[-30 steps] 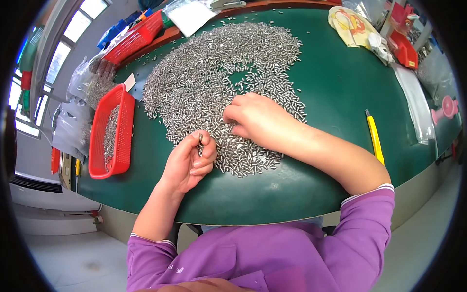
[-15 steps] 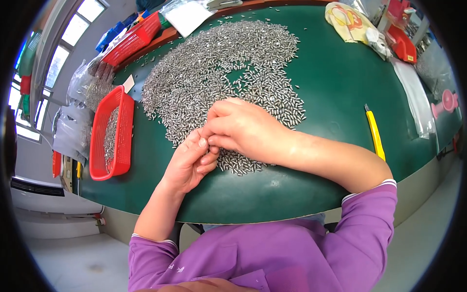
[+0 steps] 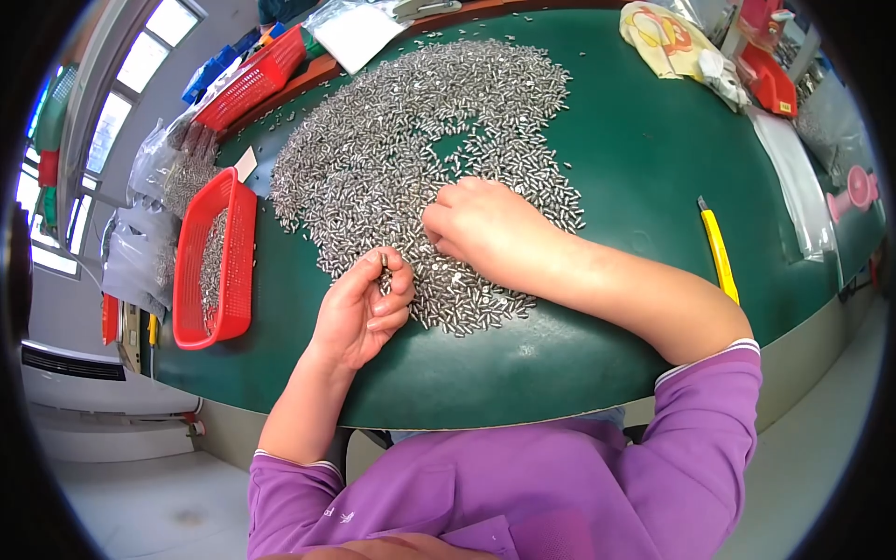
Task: Sorting and picking small metal components from a pile on a workbench.
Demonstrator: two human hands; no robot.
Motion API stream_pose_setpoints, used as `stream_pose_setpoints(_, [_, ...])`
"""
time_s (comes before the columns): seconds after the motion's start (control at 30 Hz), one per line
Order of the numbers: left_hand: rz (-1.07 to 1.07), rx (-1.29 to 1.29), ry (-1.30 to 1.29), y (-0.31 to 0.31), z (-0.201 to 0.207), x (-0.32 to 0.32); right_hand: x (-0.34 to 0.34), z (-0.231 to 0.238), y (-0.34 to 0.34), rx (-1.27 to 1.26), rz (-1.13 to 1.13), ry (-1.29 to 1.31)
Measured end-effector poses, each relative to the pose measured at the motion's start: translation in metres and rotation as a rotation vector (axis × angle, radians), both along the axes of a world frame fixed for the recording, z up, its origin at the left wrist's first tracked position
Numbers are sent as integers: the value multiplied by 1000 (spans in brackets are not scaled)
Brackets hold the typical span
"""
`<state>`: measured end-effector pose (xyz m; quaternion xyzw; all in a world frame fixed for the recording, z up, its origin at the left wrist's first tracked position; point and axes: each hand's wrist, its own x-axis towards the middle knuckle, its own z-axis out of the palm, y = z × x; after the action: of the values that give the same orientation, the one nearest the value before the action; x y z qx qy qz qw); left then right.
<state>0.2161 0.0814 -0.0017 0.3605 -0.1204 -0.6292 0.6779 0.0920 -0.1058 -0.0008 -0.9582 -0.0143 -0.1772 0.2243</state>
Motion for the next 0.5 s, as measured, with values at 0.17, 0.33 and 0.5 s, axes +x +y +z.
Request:
stream_pose_setpoints(0.17, [75,15,-80,-2,4,-5,0,17,4,21,-59,-129])
stream_pose_setpoints(0.33, [37,14,-168,-2,4,-9,-2,20,16,55,102,-245])
stream_pose_setpoints(0.5, [11,39,-206,-2,7,-9,-1,19,12,35,80,-234])
